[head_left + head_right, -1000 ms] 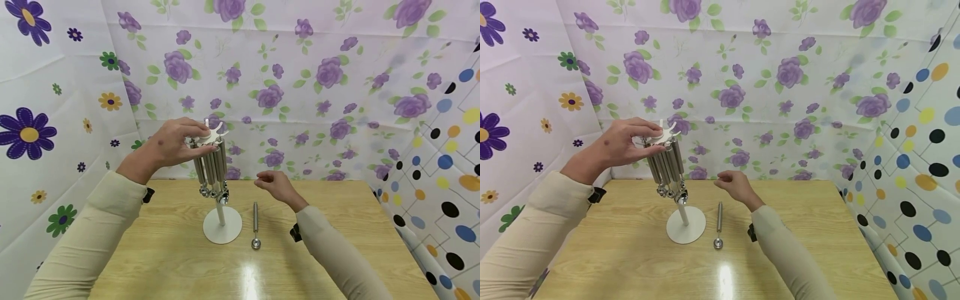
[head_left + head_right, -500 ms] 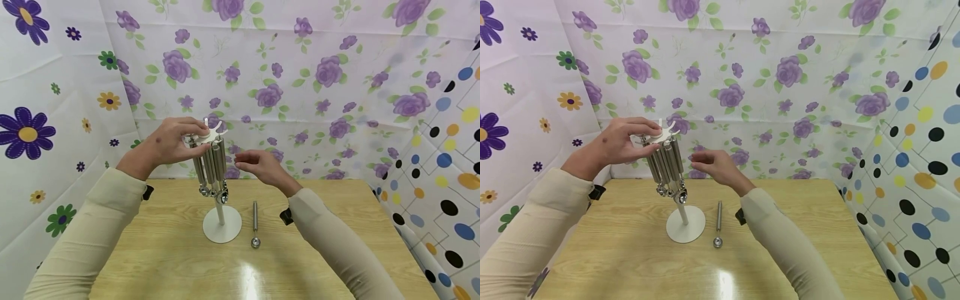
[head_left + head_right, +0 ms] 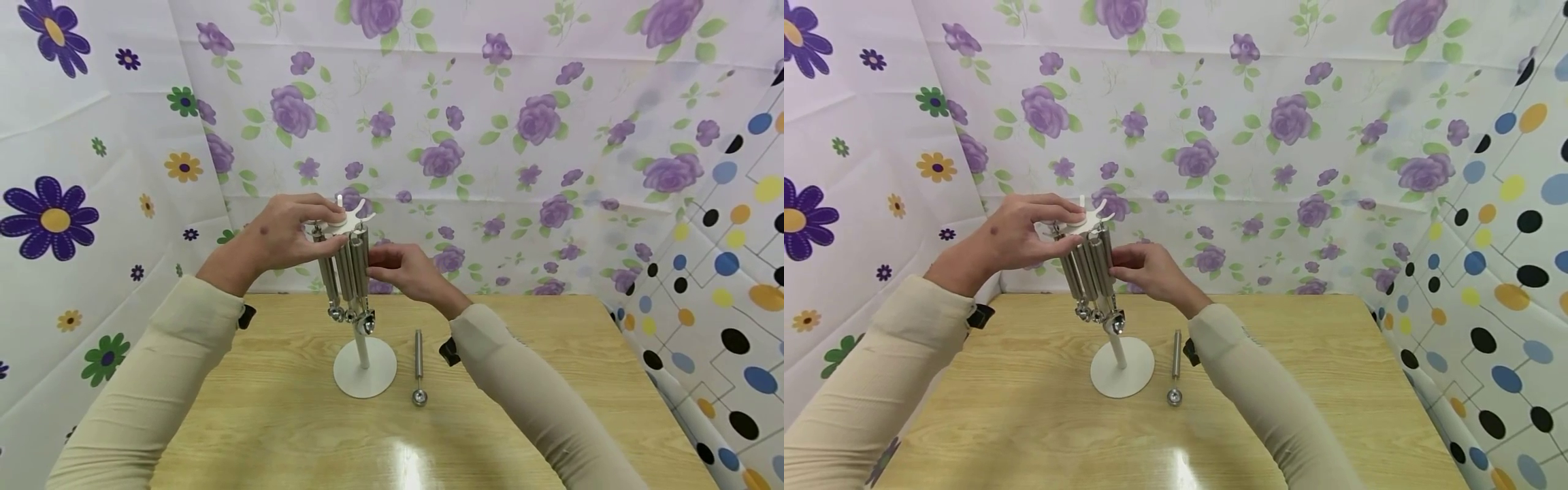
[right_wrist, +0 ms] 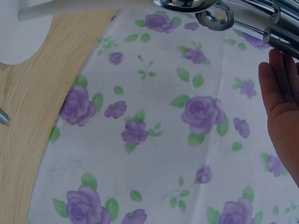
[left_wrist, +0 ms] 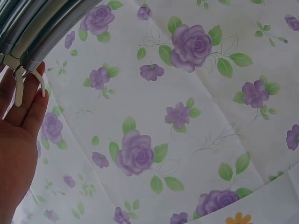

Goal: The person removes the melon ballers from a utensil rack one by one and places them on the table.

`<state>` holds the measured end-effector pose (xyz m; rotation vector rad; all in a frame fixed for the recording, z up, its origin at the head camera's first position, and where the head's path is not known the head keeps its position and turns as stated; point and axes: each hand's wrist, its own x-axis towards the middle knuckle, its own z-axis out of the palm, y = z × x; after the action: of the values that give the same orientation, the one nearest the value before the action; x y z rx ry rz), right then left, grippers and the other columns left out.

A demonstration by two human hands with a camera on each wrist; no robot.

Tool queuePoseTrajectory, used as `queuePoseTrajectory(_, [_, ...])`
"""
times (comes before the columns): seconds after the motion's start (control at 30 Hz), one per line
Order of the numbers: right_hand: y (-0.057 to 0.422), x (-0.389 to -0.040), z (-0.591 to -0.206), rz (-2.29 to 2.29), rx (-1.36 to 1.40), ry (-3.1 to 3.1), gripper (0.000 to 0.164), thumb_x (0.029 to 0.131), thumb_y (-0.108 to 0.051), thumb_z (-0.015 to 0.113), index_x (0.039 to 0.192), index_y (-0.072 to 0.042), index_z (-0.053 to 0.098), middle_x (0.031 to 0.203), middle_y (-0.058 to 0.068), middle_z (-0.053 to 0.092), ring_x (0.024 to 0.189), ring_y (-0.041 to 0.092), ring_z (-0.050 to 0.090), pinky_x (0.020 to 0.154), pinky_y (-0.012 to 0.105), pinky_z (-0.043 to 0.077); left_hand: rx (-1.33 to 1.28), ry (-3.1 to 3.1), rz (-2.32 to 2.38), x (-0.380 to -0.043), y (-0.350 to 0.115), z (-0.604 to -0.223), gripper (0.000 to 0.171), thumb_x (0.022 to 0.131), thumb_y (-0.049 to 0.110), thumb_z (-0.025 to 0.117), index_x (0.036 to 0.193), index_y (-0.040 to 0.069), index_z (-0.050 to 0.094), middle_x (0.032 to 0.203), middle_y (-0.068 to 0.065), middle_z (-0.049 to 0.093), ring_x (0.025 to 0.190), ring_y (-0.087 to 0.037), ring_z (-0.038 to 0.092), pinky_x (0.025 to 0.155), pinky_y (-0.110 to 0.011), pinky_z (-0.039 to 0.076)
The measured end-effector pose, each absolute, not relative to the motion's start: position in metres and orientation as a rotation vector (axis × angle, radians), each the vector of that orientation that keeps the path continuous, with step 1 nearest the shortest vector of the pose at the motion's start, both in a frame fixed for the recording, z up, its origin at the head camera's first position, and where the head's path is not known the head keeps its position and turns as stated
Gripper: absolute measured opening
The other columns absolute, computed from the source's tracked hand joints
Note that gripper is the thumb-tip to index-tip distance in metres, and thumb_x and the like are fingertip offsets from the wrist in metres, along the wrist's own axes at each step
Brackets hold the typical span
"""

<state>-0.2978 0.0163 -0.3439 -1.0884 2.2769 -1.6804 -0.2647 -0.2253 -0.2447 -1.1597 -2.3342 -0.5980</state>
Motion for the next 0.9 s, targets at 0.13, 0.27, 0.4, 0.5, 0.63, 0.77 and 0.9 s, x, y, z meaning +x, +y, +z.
queuePoseTrajectory(0.13, [0.015,-0.298,-0.345,-1.669,-1.092,2.298,0.031,0.097,-0.004,0.064,0.128,0.002,0.065,0.118,0.014,0.069,0.104,0.023,0.068,0.088,0.032,0.056,-1.154,-2.335,-0.596,-0.265,-0.223,-0.245,0.03,0.084,0.021,0.081,0.107,0.002,0.077,0.113,-0.01,0.072,0.104,-0.03,0.068,0.083,-0.046,0.056])
queuePoseTrajectory(0.27, [0.018,-0.297,-0.343,-1.666,-1.098,2.31,0.03,0.097,-0.003,0.064,0.127,0.003,0.065,0.117,0.015,0.07,0.103,0.023,0.069,0.089,0.034,0.056,-1.148,-2.34,-0.592,-0.266,-0.221,-0.245,0.031,0.084,0.021,0.08,0.108,0.002,0.076,0.114,-0.01,0.072,0.105,-0.03,0.068,0.083,-0.046,0.057])
queuePoseTrajectory(0.4, [0.025,-0.297,-0.34,-1.678,-1.084,2.328,0.029,0.097,-0.004,0.065,0.125,0.003,0.066,0.115,0.015,0.071,0.101,0.023,0.069,0.088,0.035,0.056,-1.149,-2.331,-0.59,-0.266,-0.22,-0.245,0.031,0.084,0.021,0.08,0.108,0.001,0.076,0.113,-0.011,0.072,0.103,-0.03,0.069,0.082,-0.046,0.057])
queuePoseTrajectory(0.5, [0.032,-0.297,-0.337,-1.671,-1.047,2.376,0.028,0.097,-0.006,0.065,0.124,0.002,0.067,0.114,0.014,0.071,0.101,0.022,0.069,0.089,0.034,0.056,-1.145,-2.329,-0.599,-0.267,-0.219,-0.246,0.031,0.085,0.021,0.08,0.108,0.001,0.077,0.113,-0.01,0.072,0.101,-0.029,0.069,0.081,-0.045,0.057])
queuePoseTrajectory(0.63, [0.044,-0.296,-0.335,-1.62,-0.98,2.459,0.028,0.098,-0.013,0.066,0.124,-0.003,0.068,0.113,0.009,0.071,0.101,0.02,0.068,0.09,0.037,0.055,-1.126,-2.35,-0.602,-0.266,-0.219,-0.247,0.029,0.085,0.019,0.079,0.108,0.002,0.077,0.113,-0.01,0.072,0.1,-0.028,0.069,0.08,-0.046,0.057])
queuePoseTrajectory(0.77, [0.055,-0.296,-0.341,-1.559,-0.957,2.511,0.028,0.099,-0.016,0.066,0.124,-0.003,0.068,0.111,0.006,0.071,0.101,0.019,0.067,0.09,0.038,0.055,-1.099,-2.369,-0.591,-0.263,-0.221,-0.246,0.027,0.085,0.018,0.078,0.108,0.002,0.077,0.114,-0.01,0.072,0.1,-0.029,0.068,0.081,-0.047,0.056])
queuePoseTrajectory(0.9, [0.066,-0.295,-0.351,-1.547,-0.944,2.515,0.028,0.099,-0.015,0.065,0.124,-0.003,0.068,0.111,0.008,0.071,0.103,0.025,0.067,0.09,0.039,0.054,-1.093,-2.375,-0.589,-0.261,-0.222,-0.246,0.028,0.086,0.016,0.078,0.109,0.002,0.077,0.115,-0.01,0.071,0.1,-0.029,0.068,0.08,-0.046,0.056])
